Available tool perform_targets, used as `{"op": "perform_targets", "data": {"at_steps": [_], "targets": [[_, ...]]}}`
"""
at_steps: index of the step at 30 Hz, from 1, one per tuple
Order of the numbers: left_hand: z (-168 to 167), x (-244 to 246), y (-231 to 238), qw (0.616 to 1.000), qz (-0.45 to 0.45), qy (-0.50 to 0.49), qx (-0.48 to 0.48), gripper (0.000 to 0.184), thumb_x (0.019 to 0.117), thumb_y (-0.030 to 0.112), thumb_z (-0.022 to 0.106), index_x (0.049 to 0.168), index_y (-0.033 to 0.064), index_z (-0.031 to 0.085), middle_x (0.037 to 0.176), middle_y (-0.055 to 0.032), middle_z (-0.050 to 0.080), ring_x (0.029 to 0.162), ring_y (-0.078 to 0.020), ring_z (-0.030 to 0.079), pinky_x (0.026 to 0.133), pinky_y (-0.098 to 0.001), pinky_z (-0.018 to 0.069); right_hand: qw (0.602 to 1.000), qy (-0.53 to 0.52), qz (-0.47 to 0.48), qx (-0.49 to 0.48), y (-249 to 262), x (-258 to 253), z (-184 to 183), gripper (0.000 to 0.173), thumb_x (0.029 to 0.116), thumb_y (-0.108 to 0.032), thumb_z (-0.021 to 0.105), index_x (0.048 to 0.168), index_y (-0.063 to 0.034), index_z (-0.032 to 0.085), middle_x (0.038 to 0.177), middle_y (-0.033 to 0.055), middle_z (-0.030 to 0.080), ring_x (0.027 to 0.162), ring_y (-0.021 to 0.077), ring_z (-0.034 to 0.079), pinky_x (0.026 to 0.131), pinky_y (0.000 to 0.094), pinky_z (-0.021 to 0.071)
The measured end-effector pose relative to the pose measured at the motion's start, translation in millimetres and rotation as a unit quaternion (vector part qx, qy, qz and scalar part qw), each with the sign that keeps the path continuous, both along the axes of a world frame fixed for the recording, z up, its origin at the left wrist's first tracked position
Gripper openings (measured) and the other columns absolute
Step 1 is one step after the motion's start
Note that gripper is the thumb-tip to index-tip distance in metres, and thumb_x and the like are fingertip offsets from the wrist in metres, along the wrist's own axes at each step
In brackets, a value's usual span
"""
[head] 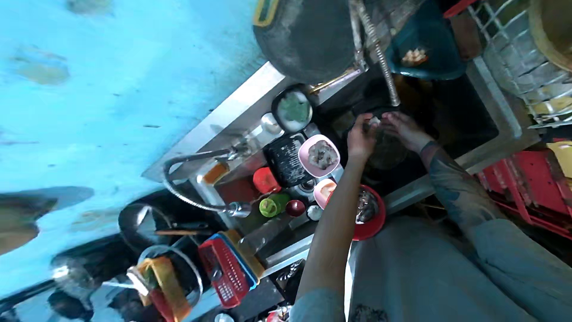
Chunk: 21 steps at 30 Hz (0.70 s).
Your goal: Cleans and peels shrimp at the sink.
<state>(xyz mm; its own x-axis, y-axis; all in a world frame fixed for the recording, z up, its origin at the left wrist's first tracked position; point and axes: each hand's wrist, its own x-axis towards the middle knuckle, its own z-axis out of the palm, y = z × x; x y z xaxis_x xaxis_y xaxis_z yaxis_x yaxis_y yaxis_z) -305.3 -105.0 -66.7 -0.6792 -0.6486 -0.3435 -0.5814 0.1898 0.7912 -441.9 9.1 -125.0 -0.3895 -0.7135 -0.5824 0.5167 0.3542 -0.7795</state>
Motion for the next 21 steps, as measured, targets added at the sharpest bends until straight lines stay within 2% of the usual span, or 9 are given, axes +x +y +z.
{"op": "perform_targets", "data": {"at_steps": [2, 4, 6, 8, 10, 13, 16, 18, 21], "targets": [[17.2, 12.1, -5.7, 0.99, -0.034, -0.102, -0.086, 0.039, 0.1045, 0.032, 0.059, 0.141, 0.0179, 0.056, 0.124, -0.0093, 0.07, 0.105, -0.0289, 0.071, 0.09, -0.0565, 0.0579, 0.998, 0.048, 0.027, 0.021, -12.2, 1.9, -1.3, 0.044, 0.1104, -0.04, 0.044, 0.133, -0.007, 0.062, 0.127, 0.0055, 0.069, 0.12, 0.0161, 0.064, 0.105, 0.0396, 0.0517], [34.6, 30.3, -13.7, 0.978, -0.04, -0.154, -0.135, 0.04, 0.1055, 0.034, 0.055, 0.143, 0.0182, 0.055, 0.124, -0.0103, 0.071, 0.105, -0.0327, 0.071, 0.088, -0.0604, 0.0578, 0.995, 0.087, 0.02, 0.034, -20.7, 2.8, -4.0, 0.051, 0.1082, -0.048, 0.046, 0.125, -0.0063, 0.068, 0.116, 0.0052, 0.073, 0.114, 0.0161, 0.066, 0.103, 0.0416, 0.0514], [48.1, 57.0, -24.6, 0.972, -0.002, -0.169, -0.162, 0.04, 0.1048, 0.036, 0.056, 0.14, 0.0168, 0.056, 0.118, -0.0113, 0.072, 0.1, -0.0322, 0.072, 0.086, -0.0597, 0.0584, 0.993, 0.104, -0.034, 0.034, -29.4, 2.7, -8.6, 0.053, 0.1058, -0.053, 0.049, 0.101, -0.0055, 0.071, 0.088, 0.0028, 0.07, 0.089, 0.0142, 0.068, 0.091, 0.0387, 0.0561], [50.9, 90.0, -37.0, 0.97, 0.05, -0.168, -0.168, 0.041, 0.103, 0.037, 0.058, 0.138, 0.0157, 0.058, 0.114, -0.0111, 0.073, 0.094, -0.0302, 0.073, 0.083, -0.0583, 0.0589, 0.992, 0.095, -0.084, 0.013, -34.6, 2.8, -7.8, 0.051, 0.1048, -0.052, 0.052, 0.083, -0.0084, 0.065, 0.064, -0.0021, 0.059, 0.063, 0.0116, 0.062, 0.072, 0.0343, 0.0578], [50.1, 119.9, -46.8, 0.967, 0.073, -0.193, -0.149, 0.042, 0.1022, 0.034, 0.059, 0.139, 0.0154, 0.056, 0.117, -0.012, 0.072, 0.095, -0.0321, 0.073, 0.083, -0.0601, 0.0585, 0.992, 0.069, -0.103, -0.018, -35.6, 4.3, -6.1, 0.044, 0.1054, -0.046, 0.055, 0.075, -0.014, 0.055, 0.054, -0.0061, 0.047, 0.048, 0.0091, 0.05, 0.055, 0.0294, 0.0511], [39.2, 148.3, -56.6, 0.969, 0.081, -0.203, -0.116, 0.042, 0.1033, 0.032, 0.059, 0.139, 0.0099, 0.056, 0.12, -0.0157, 0.07, 0.102, -0.0341, 0.071, 0.089, -0.0594, 0.0572, 0.994, 0.068, -0.084, 0.015, -33.3, 8.8, -3.9, 0.041, 0.1062, -0.045, 0.053, 0.079, -0.015, 0.054, 0.055, -0.0072, 0.043, 0.045, 0.0071, 0.043, 0.046, 0.025, 0.0418], [25.8, 161.6, -60.2, 0.97, 0.07, -0.204, -0.11, 0.039, 0.1041, 0.026, 0.056, 0.139, 0.0082, 0.058, 0.126, -0.0174, 0.068, 0.109, -0.0343, 0.069, 0.096, -0.0586, 0.055, 0.993, 0.073, -0.052, 0.078, -28.3, 15.6, -5.0, 0.047, 0.1069, -0.054, 0.045, 0.086, -0.0141, 0.056, 0.061, -0.0054, 0.047, 0.048, 0.0077, 0.045, 0.046, 0.0255, 0.0433], [24.1, 164.6, -57.8, 0.969, 0.07, -0.197, -0.131, 0.038, 0.1034, 0.022, 0.056, 0.139, 0.0085, 0.059, 0.131, -0.0181, 0.066, 0.114, -0.0344, 0.068, 0.099, -0.0573, 0.0538, 0.991, 0.087, -0.011, 0.104, -22.6, 18.4, -5.7, 0.046, 0.1082, -0.054, 0.041, 0.102, -0.0126, 0.06, 0.071, -0.0028, 0.052, 0.052, 0.0084, 0.048, 0.049, 0.0258, 0.0453], [30.3, 171.0, -44.9, 0.963, 0.063, -0.169, -0.199, 0.037, 0.1024, 0.018, 0.056, 0.137, 0.007, 0.061, 0.136, -0.0175, 0.062, 0.122, -0.0336, 0.062, 0.104, -0.0518, 0.0511, 0.982, 0.141, 0.068, 0.107, -10.2, 22.2, -9.7, 0.038, 0.1103, -0.04, 0.043, 0.132, -0.0119, 0.059, 0.084, 0.0039, 0.059, 0.06, 0.0124, 0.054, 0.055, 0.0294, 0.0507]]}}
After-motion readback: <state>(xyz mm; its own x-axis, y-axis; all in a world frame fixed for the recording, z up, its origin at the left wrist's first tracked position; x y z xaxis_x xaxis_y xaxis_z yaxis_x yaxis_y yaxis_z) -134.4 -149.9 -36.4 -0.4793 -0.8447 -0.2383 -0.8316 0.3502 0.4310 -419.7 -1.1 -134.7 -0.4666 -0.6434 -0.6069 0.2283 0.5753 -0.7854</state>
